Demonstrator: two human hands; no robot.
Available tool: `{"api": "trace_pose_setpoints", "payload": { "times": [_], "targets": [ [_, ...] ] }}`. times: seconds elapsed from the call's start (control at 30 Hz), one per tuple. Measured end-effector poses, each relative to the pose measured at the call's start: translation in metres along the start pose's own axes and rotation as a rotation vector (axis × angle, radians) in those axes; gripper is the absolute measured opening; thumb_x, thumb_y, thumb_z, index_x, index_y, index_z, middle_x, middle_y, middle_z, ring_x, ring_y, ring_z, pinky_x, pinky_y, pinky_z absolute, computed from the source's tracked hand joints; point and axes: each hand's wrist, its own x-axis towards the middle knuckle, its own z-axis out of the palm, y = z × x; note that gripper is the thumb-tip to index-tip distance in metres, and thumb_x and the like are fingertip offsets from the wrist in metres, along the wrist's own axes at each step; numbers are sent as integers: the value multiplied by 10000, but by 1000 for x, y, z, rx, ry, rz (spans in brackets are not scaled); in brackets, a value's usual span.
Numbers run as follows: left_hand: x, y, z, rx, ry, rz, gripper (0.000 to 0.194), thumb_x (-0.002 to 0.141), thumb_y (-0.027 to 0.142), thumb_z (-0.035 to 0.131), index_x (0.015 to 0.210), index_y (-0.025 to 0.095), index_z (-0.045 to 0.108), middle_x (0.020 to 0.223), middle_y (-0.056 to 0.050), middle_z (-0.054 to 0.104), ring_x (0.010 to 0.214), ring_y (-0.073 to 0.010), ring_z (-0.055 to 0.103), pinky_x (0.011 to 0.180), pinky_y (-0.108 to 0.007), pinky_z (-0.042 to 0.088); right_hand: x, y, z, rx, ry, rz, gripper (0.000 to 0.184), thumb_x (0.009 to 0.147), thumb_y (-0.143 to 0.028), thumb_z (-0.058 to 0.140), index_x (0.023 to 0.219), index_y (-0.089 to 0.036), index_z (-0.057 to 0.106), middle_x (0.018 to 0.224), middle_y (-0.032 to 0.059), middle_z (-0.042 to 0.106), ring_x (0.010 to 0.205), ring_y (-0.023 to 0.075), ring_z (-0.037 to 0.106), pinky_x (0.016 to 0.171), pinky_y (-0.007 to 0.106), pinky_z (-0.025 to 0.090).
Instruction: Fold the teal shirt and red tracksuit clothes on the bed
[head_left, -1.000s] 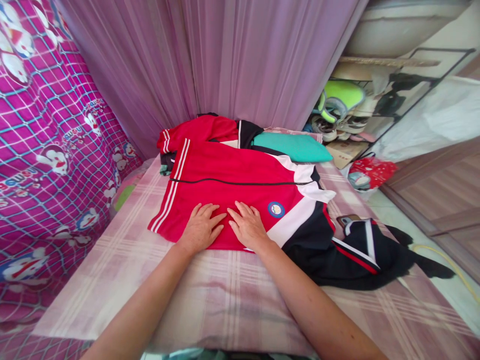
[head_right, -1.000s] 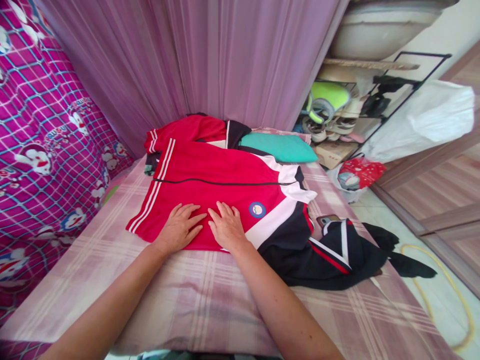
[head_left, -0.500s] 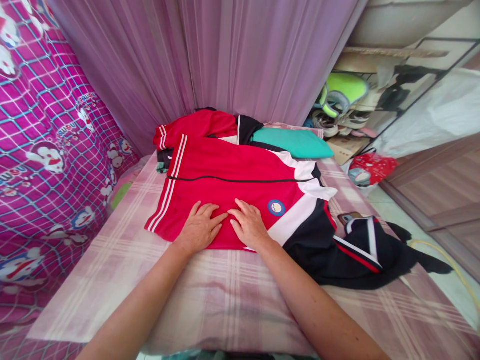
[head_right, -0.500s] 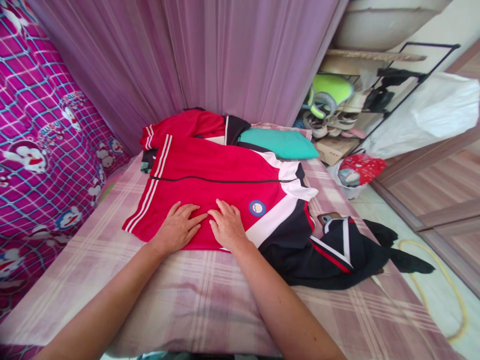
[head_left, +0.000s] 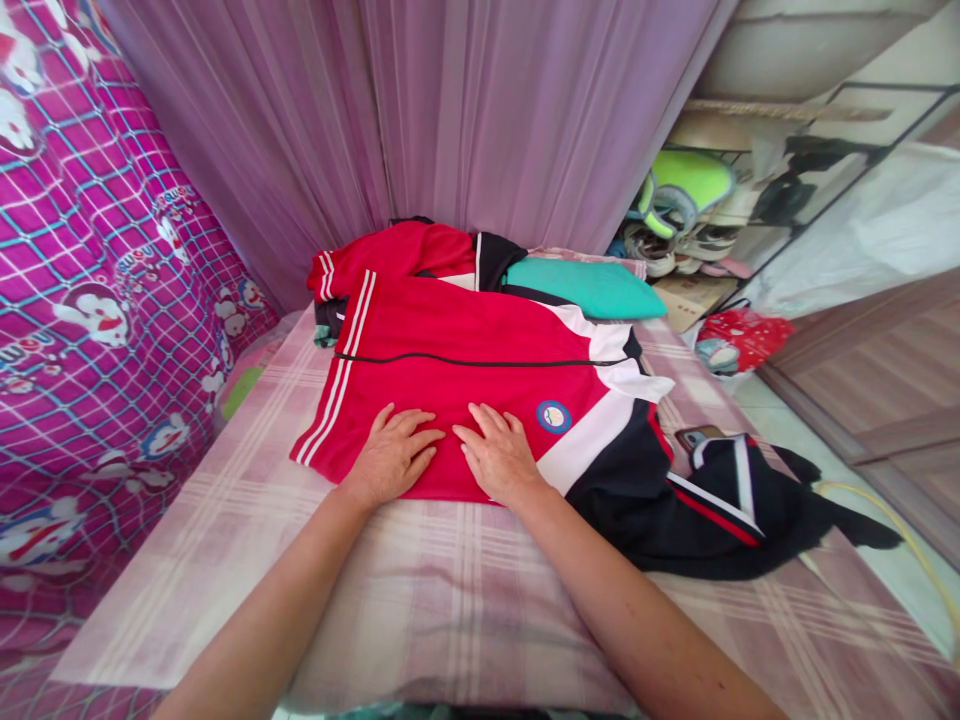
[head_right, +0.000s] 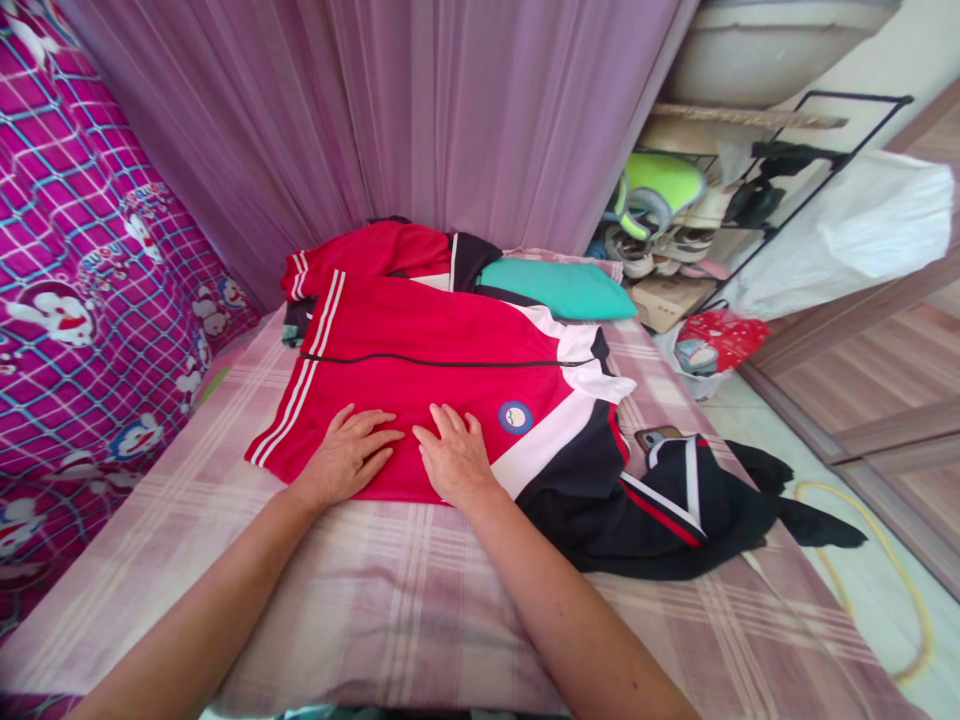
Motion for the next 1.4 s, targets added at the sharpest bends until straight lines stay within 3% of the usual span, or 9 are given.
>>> {"api": "trace_pose_setpoints", "payload": {
  "times": [0.13, 0.3, 0.5, 0.67, 0.8, 0.9, 1.17, 1.4],
  "targets": [
    [-10, -15, -4, -56, 91, -111, 353, 970, 378, 413, 1180, 272, 676, 1296, -69, 662, 1225, -251, 572, 1128, -567, 299, -3, 1, 0, -3, -15, -4, 380, 965, -282, 475, 1313, -266, 626, 1493, 147, 471, 1371, 315, 413, 1063, 554, 338],
    [-22, -40, -12, -143, 178, -214, 370, 957, 409, 408, 991, 221, 725, 1063, -80, 752, 1003, -229, 681, 959, -433, 507, 0, 2, 1, 7, -13, 14, 365, 959, -284, 485, 1287, -282, 645, 1476, 129, 497, 1364, 305, 424, 1056, 535, 348],
    [-24, -49, -14, -150, 205, -227, 250, 897, 330, 495, 931, 209, 711, 1013, -76, 753, 950, -222, 685, 908, -408, 533, 0, 16, 9, 187, 66, 23, 384, 938, -220, 481, 1291, -254, 630, 1437, 101, 545, 1318, 250, 489, 1090, 491, 354],
    [-18, -19, -14, -76, 280, -194, 263, 918, 279, 469, 1012, 232, 710, 1065, -70, 726, 1016, -228, 646, 945, -431, 498, 13, 26, 4, 265, 90, 80, 336, 951, -223, 463, 1208, -244, 678, 1306, 78, 652, 1199, 216, 587, 1018, 408, 446],
    [-7, 23, -4, -66, 168, -77, 327, 948, 335, 471, 1195, 247, 666, 1120, -81, 689, 1041, -237, 606, 928, -426, 479, 38, 26, -10, 209, -11, 36, 267, 962, -295, 508, 1101, -266, 734, 1141, 42, 724, 1079, 201, 634, 954, 355, 467],
    [-1, 39, 7, -44, 97, -58, 388, 933, 389, 506, 1266, 234, 632, 1175, -104, 650, 1076, -270, 570, 954, -459, 456, 56, 28, -17, 164, -105, -3, 219, 936, -333, 569, 1024, -274, 761, 1064, 31, 738, 1026, 201, 643, 885, 323, 473],
    [1, 40, 9, 2, 17, -99, 438, 920, 414, 536, 1299, 207, 607, 1170, -117, 607, 1080, -292, 528, 929, -464, 433, 74, 35, -18, 224, -234, -52, 154, 886, -327, 629, 908, -252, 761, 907, 0, 734, 821, 154, 640, 686, 250, 422],
    [3, 39, 8, -32, 10, -103, 396, 925, 404, 535, 1264, 221, 629, 1172, -109, 608, 1081, -287, 530, 917, -455, 432, 71, 29, -6, 252, -143, -38, 118, 900, -271, 629, 880, -211, 728, 906, 15, 716, 853, 155, 625, 731, 267, 411]
  ]
}}
